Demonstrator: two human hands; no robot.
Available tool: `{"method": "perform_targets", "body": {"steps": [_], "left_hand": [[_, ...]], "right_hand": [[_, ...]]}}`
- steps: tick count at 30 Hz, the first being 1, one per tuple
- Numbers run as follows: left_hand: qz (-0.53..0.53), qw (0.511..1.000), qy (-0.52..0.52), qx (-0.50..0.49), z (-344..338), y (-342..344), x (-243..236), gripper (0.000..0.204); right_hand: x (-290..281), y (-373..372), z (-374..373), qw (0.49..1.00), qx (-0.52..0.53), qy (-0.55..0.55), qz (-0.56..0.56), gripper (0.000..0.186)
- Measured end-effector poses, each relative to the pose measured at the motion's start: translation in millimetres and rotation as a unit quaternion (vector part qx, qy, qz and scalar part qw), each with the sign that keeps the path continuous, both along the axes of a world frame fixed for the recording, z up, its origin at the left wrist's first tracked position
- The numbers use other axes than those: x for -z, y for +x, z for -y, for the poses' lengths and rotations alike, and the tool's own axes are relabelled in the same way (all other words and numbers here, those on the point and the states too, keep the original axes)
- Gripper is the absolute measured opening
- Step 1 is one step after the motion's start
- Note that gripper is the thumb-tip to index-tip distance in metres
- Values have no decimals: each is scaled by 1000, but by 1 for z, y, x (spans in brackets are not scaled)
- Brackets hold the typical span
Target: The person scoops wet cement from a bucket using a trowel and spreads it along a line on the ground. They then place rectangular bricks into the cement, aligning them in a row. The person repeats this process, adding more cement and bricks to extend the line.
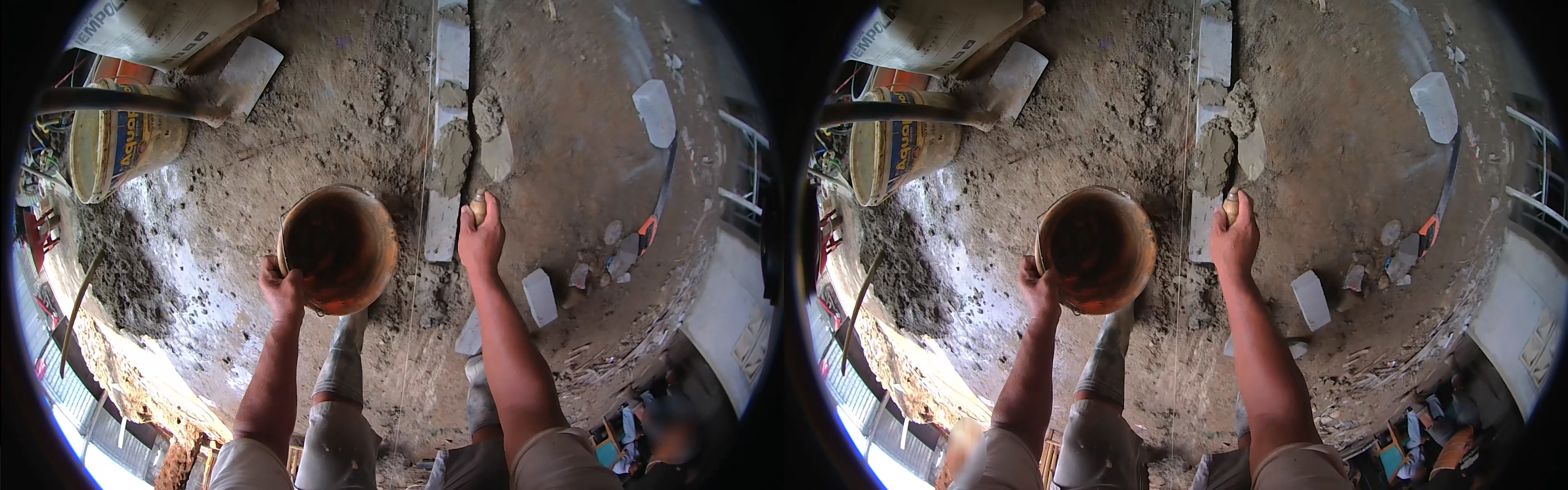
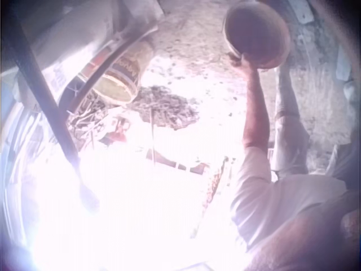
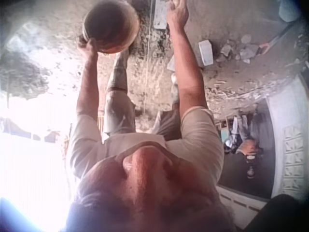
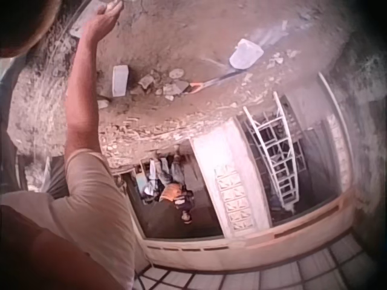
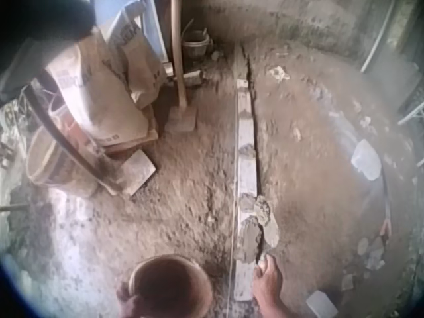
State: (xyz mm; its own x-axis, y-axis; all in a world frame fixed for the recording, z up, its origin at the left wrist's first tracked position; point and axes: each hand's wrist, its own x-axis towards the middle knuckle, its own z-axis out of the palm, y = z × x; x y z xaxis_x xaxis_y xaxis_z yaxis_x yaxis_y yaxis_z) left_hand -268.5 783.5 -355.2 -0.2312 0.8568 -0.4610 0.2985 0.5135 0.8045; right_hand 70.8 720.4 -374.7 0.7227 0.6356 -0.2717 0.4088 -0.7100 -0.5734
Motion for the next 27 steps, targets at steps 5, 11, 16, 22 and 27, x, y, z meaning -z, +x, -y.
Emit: {"method": "perform_targets", "body": {"steps": [5, 11, 16, 22, 27], "left_hand": [[5, 1000, -28, 7, 4, 0, -1, 19], [-7, 999, -31, 5, 7, -9, 1, 19], [4, 1000, -26, 17, 8, 3, 7, 19], [10, 999, -33, 38, 15, 8, 18, 18], [-18, 997, -61, 33, 17, 7, 11, 18]], "right_hand": [[47, 18, 3, 998, -12, -59, -3, 44], [44, 36, 71, 924, 182, -33, -336, 30], [70, 35, 41, 918, 163, -19, -361, 30], [123, 51, -28, 990, -103, -79, -47, 32], [87, 23, 6, 982, -68, -135, -114, 29]]}}
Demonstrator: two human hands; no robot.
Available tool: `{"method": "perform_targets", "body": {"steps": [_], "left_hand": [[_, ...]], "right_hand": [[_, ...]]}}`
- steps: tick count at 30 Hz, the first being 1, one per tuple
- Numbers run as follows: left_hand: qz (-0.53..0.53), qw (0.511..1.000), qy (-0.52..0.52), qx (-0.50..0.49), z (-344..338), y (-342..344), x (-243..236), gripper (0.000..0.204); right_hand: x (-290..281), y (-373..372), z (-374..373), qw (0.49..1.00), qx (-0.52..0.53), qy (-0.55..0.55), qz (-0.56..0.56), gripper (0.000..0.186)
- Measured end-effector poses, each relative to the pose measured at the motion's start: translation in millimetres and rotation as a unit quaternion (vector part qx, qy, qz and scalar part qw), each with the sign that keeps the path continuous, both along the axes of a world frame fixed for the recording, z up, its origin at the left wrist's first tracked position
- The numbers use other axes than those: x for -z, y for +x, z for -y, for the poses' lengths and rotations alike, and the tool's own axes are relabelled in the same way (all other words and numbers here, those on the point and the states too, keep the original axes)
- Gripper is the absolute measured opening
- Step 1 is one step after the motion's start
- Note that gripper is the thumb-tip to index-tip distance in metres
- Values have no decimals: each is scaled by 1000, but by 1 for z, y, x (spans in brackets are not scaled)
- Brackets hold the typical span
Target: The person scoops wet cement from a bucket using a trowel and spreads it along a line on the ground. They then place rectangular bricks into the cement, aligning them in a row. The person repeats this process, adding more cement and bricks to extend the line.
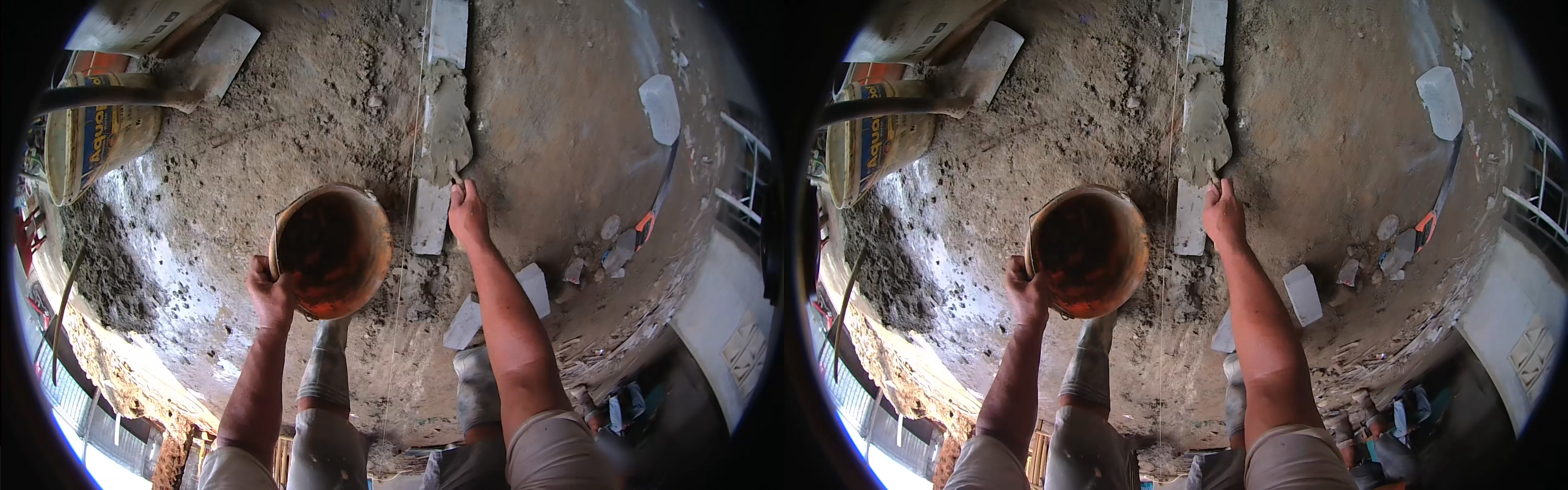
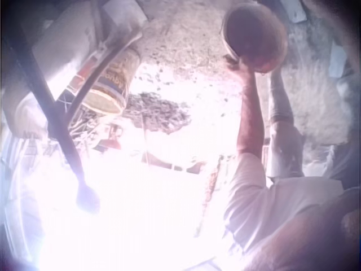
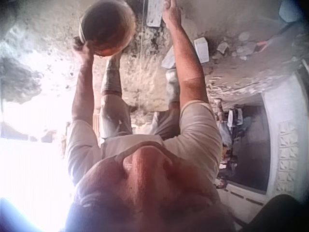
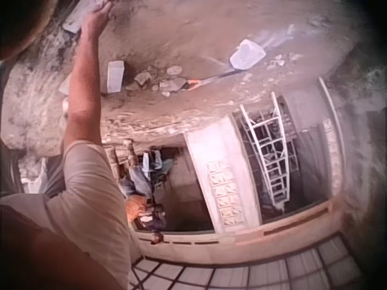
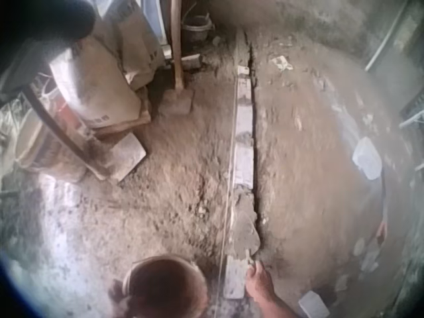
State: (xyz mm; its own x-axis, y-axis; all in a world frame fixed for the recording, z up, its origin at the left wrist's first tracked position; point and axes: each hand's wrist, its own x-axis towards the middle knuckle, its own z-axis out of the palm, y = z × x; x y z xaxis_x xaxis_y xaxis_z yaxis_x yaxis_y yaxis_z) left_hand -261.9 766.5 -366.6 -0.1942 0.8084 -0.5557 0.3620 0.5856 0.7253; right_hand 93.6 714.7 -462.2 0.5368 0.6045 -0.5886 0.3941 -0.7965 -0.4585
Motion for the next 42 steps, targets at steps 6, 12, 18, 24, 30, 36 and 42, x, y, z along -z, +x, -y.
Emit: {"method": "perform_targets", "body": {"steps": [6, 12, 18, 24, 30, 36, 42], "left_hand": [[-10, 1000, 5, 12, 2, 6, -13, 18], [11, 1000, -11, 2, 5, 14, -1, 19], [-23, 999, 8, 33, 8, 13, -1, 19], [4, 1000, -14, 7, 9, 10, 1, 19], [-44, 997, 36, 55, 9, 11, 0, 18], [-48, 998, 11, 50, 2, 36, -9, 18], [-36, 997, 42, 52, -34, 57, -56, 17]], "right_hand": [[-16, 3, 34, 1000, 2, 15, 5, 27], [7, 64, -39, 999, -32, 30, -8, 33], [15, 12, 57, 995, -79, 56, 35, 30], [0, -23, 158, 996, -77, -28, -15, 29], [-2, 14, 56, 998, -29, 57, -5, 26], [18, 45, 25, 999, -35, 15, -7, 30], [-49, -8, 162, 998, 5, -47, -50, 37]]}}
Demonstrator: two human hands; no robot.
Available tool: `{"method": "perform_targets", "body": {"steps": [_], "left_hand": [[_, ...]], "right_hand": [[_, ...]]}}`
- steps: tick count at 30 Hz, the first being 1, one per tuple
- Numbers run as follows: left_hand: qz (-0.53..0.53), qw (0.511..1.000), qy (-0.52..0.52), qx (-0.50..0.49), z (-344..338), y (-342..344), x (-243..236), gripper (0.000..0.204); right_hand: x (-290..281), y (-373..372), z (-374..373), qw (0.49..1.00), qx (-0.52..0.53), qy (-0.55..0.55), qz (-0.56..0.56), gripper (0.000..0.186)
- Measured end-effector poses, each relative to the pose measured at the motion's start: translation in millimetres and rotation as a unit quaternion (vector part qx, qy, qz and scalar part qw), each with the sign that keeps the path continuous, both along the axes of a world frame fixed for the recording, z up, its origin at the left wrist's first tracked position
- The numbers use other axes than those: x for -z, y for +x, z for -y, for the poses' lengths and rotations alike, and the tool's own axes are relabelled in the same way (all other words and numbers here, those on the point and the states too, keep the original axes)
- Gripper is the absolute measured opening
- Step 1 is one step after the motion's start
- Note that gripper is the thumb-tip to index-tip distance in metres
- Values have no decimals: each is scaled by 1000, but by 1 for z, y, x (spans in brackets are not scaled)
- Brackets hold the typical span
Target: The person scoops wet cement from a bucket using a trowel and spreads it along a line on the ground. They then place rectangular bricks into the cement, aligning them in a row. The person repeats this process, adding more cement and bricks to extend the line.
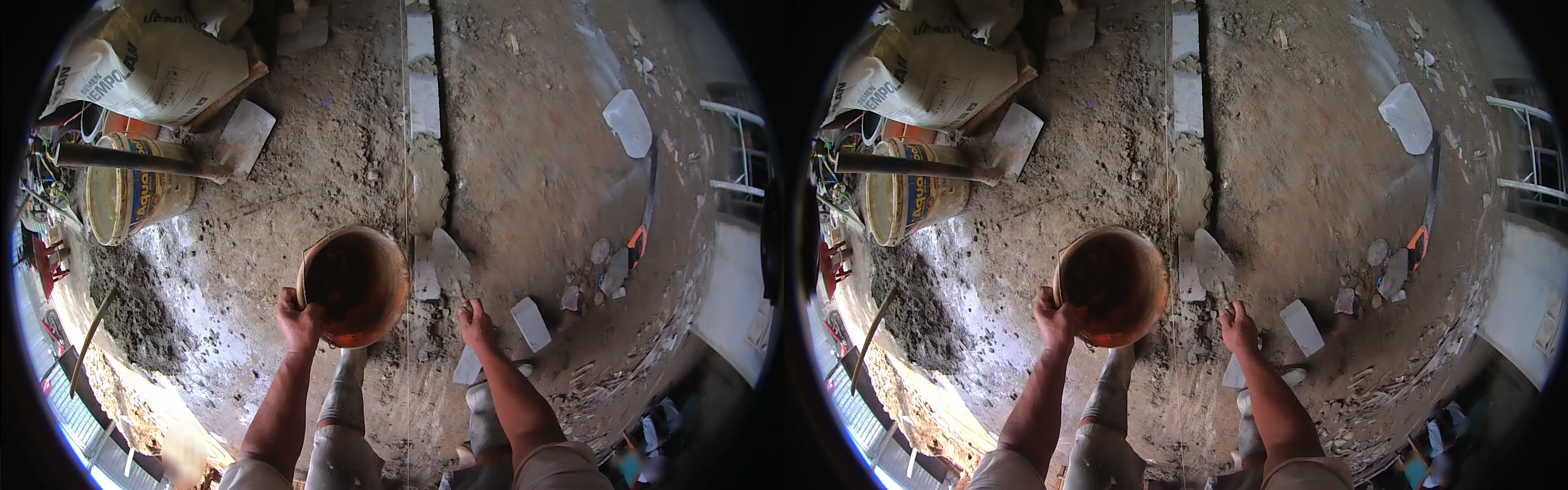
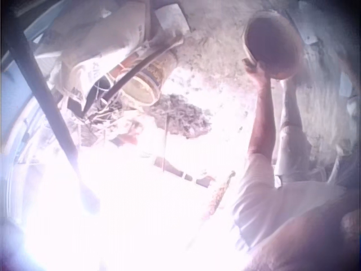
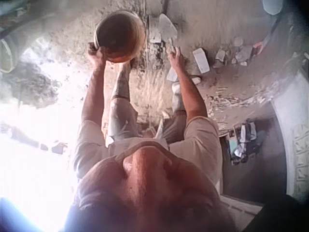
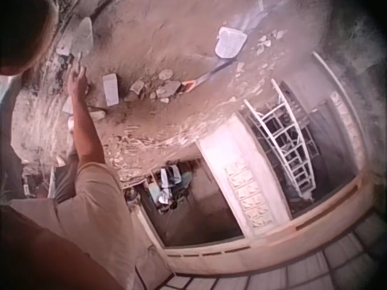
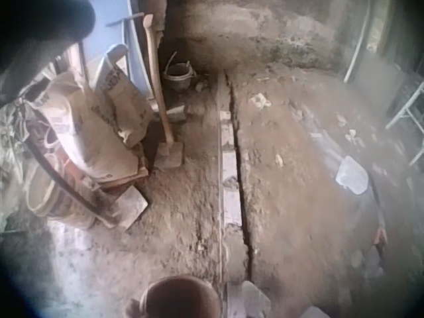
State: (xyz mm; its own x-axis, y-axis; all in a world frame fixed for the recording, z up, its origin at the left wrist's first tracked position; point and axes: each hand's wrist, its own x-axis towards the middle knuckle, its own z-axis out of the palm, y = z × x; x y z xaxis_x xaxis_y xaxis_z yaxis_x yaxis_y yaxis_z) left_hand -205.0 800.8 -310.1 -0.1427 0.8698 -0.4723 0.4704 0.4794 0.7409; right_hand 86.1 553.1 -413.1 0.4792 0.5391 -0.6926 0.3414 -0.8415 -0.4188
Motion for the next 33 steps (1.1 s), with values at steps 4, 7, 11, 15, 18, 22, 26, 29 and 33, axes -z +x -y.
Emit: {"method": "perform_targets", "body": {"steps": [4, 7, 11, 15, 18, 22, 26, 29, 33], "left_hand": [[5, 999, 46, 22, -12, 9, -20, 15], [-40, 990, 101, 86, -23, 11, -29, 14], [-93, 976, 120, 157, -23, 49, -78, 18], [-106, 953, 130, 252, -17, 64, -103, 17], [-70, 948, 120, 285, -17, 72, -116, 17], [-28, 943, 105, 315, -19, 70, -130, 16], [51, 941, 77, 326, -10, 71, -141, 18], [90, 947, 82, 296, -3, 61, -127, 20], [103, 971, 72, 201, 0, 56, -121, 19]], "right_hand": [[-96, -11, 33, 988, -45, 149, 5, 41], [-165, -4, -2, 969, -182, 159, 48, 44], [-242, -3, -85, 947, -314, 22, 65, 41], [-219, -15, -137, 908, -379, 19, 175, 37], [-207, -27, -152, 928, -359, -9, 99, 37], [-210, -28, -131, 942, -336, -8, -18, 28], [-196, -20, -106, 930, -336, 67, -130, 29], [-188, -28, -94, 925, -274, 69, -254, 35], [-168, -42, -68, 917, -132, 101, -363, 42]]}}
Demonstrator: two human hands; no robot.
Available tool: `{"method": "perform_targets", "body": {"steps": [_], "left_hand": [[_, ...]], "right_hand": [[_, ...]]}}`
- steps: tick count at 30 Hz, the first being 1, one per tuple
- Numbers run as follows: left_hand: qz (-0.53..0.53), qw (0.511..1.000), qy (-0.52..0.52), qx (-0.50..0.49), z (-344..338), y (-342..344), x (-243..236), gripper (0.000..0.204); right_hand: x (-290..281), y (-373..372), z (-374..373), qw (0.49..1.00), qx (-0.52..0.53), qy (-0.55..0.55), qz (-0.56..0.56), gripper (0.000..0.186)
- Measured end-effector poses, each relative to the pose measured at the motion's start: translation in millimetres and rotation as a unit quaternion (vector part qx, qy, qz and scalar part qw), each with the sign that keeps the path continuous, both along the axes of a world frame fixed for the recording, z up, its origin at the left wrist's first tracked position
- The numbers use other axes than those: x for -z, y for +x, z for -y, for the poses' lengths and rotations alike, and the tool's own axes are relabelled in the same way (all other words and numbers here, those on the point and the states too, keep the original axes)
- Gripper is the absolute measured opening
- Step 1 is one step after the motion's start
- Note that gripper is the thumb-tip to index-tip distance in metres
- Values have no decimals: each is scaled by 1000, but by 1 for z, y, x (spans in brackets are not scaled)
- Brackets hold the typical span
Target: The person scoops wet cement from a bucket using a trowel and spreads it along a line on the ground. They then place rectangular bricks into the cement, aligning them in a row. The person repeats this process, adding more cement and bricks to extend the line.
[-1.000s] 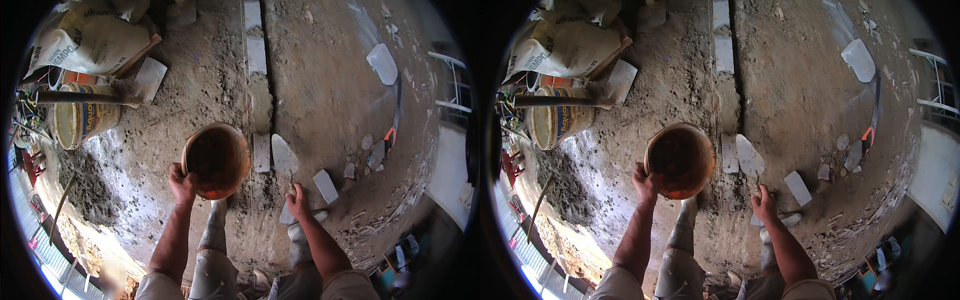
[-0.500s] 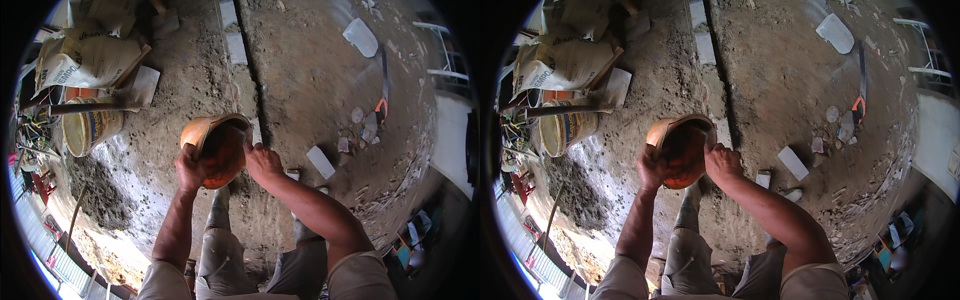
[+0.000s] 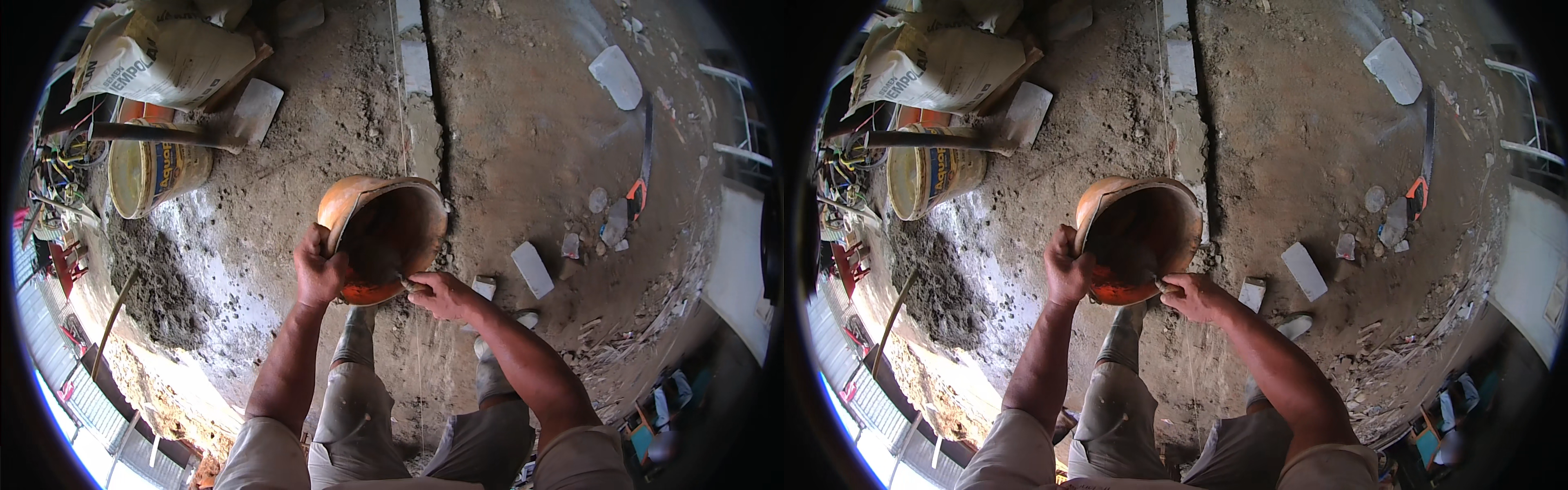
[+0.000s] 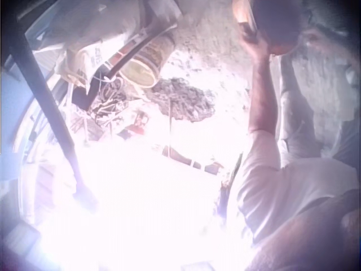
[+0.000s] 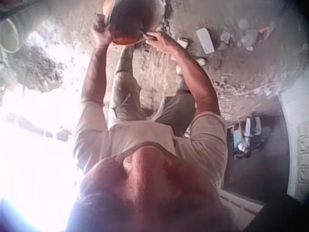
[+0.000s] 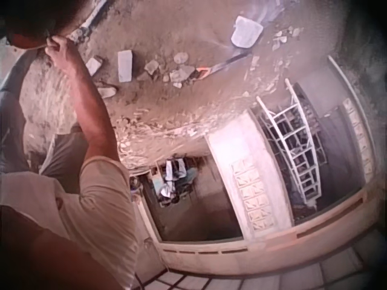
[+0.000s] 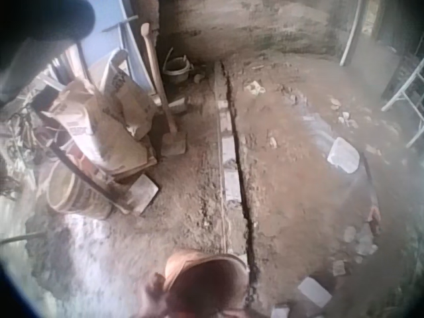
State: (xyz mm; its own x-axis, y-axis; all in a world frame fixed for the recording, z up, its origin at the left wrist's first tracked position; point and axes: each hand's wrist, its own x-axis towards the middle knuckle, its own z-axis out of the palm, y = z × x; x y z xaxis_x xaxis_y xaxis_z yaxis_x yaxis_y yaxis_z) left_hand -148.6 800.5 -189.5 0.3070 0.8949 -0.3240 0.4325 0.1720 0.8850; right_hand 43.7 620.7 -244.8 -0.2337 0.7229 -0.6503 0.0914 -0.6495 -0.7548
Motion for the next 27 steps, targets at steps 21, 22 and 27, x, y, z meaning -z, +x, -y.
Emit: {"method": "perform_targets", "body": {"steps": [21, 22, 27], "left_hand": [[-18, 930, -41, -365, 30, -195, 97, 17], [-32, 928, -46, -368, 33, -206, 95, 17], [-98, 921, -26, -375, 47, -263, 105, 18]], "right_hand": [[-7, -52, -7, 976, 14, -139, -168, 57], [0, -56, -11, 969, 27, -142, -199, 55], [69, -54, -31, 928, 141, -175, -298, 48]]}}
